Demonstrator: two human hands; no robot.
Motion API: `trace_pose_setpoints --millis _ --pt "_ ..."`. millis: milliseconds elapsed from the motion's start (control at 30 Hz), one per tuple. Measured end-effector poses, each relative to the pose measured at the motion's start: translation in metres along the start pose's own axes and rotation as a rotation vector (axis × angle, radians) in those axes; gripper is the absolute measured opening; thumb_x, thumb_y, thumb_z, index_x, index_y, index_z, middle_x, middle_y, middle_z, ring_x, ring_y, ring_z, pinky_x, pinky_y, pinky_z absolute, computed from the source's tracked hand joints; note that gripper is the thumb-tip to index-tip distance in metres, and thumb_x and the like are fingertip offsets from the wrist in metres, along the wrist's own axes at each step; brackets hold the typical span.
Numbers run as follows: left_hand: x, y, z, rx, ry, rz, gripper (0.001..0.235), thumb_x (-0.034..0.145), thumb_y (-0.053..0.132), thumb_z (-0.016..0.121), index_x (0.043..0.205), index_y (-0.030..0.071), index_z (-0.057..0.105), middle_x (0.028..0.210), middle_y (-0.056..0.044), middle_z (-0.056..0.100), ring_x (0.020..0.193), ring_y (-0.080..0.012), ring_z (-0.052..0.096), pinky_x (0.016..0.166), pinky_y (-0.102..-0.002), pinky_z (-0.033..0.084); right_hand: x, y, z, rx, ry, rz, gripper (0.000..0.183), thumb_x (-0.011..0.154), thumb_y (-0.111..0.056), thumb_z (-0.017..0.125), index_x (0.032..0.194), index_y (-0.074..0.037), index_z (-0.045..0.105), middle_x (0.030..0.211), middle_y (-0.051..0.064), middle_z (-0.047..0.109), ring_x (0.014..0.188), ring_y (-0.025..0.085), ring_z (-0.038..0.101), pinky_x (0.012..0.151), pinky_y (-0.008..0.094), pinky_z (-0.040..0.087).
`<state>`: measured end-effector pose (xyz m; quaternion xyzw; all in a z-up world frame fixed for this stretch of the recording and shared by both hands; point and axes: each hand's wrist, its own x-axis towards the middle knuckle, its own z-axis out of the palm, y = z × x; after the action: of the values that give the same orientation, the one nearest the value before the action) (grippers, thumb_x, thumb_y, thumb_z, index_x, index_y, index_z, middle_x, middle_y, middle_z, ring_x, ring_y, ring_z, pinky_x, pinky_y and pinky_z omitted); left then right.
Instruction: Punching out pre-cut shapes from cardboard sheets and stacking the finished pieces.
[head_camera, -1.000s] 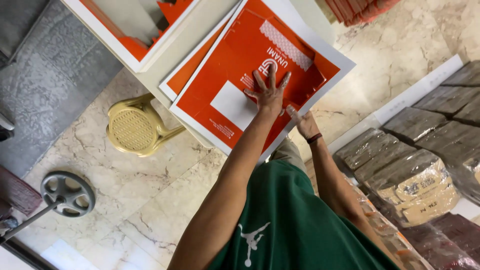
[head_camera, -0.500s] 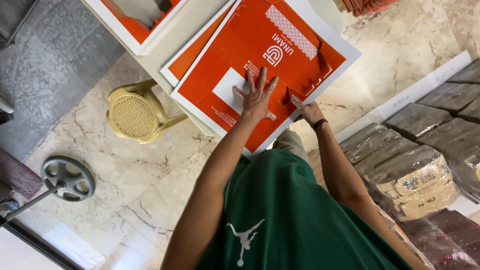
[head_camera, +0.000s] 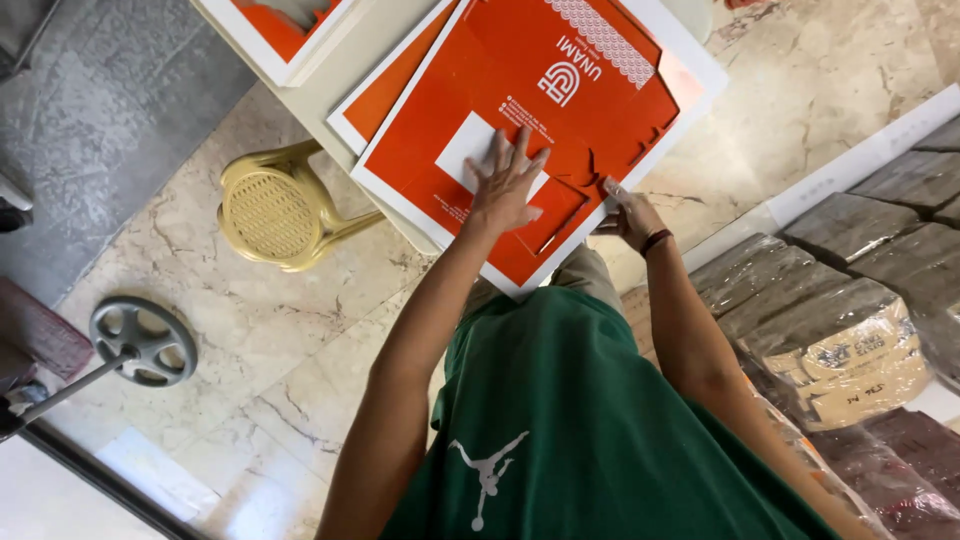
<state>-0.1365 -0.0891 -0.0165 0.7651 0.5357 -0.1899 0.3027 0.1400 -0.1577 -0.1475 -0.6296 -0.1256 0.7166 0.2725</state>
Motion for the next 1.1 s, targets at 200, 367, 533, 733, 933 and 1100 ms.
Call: trace_pose_setpoints --millis 200,367,533,733,933,1100 --pt "-0.050 -0.012 0.031 0.073 -0.035 -0.102 0.135 0.065 0.055 0.094 0.166 0.031 0.008 0.170 -0.020 -0.007 0.150 -0.0591 -0.001 0.088 -0.097 0.021 -0.071 0.009 0.076 -0.176 -0.164 0.378 0.114 0.079 -0.071 0.080 0.156 0.000 0.036 0.142 0.037 0.042 0.126 0.047 0.057 0.104 0.056 0.049" --pt "-0.025 -0.019 0.076 0.170 -0.008 -0.168 0.135 0.076 0.029 0.092 0.165 0.033 -0.010 0.167 -0.022 -0.022 0.147 -0.0622 -0.012 0.088 -0.096 0.020 -0.106 0.026 0.103 -0.564 -0.032 -0.045 0.085 0.083 -0.040 0.083 0.143 0.010 0.050 0.140 0.035 0.056 0.132 0.051 0.051 0.117 0.058 0.041" --pt "-0.049 -0.005 0.054 0.195 -0.007 -0.195 0.114 0.089 0.024 0.079 0.165 0.036 -0.005 0.170 -0.018 -0.017 0.150 -0.0597 -0.008 0.092 -0.093 0.026 -0.136 0.004 0.131 -0.547 -0.125 -0.123 0.056 0.087 -0.041 0.085 0.125 -0.004 0.070 0.117 0.022 0.072 0.109 0.037 0.068 0.090 0.049 0.057" --pt "-0.044 -0.016 0.019 0.039 -0.058 -0.121 0.120 0.080 0.020 0.086 0.166 0.034 0.004 0.170 -0.018 -0.016 0.150 -0.0597 -0.002 0.094 -0.089 0.034 -0.116 0.007 0.116 -0.623 -0.017 0.002 0.067 0.078 -0.057 0.084 0.113 0.000 0.075 0.104 0.019 0.076 0.101 0.032 0.072 0.096 0.045 0.055" --pt "-0.033 -0.048 0.022 0.023 -0.079 -0.157 0.135 0.069 0.029 0.095 0.166 0.035 0.001 0.169 -0.016 -0.020 0.149 -0.0613 -0.006 0.093 -0.093 0.025 -0.161 -0.025 0.150 -0.584 -0.117 -0.001 0.064 0.082 -0.053 0.083 0.115 0.001 0.075 0.106 0.019 0.077 0.102 0.031 0.073 0.099 0.046 0.054" --pt "-0.025 -0.050 0.033 0.030 -0.052 -0.190 0.131 0.074 0.029 0.093 0.166 0.035 -0.001 0.169 -0.018 -0.018 0.148 -0.0628 -0.008 0.094 -0.091 0.028 -0.195 -0.042 0.149 -0.591 -0.369 -0.245 0.074 0.095 -0.041 0.069 0.145 0.010 0.051 0.147 0.033 0.052 0.136 0.047 0.049 0.115 0.058 0.040"
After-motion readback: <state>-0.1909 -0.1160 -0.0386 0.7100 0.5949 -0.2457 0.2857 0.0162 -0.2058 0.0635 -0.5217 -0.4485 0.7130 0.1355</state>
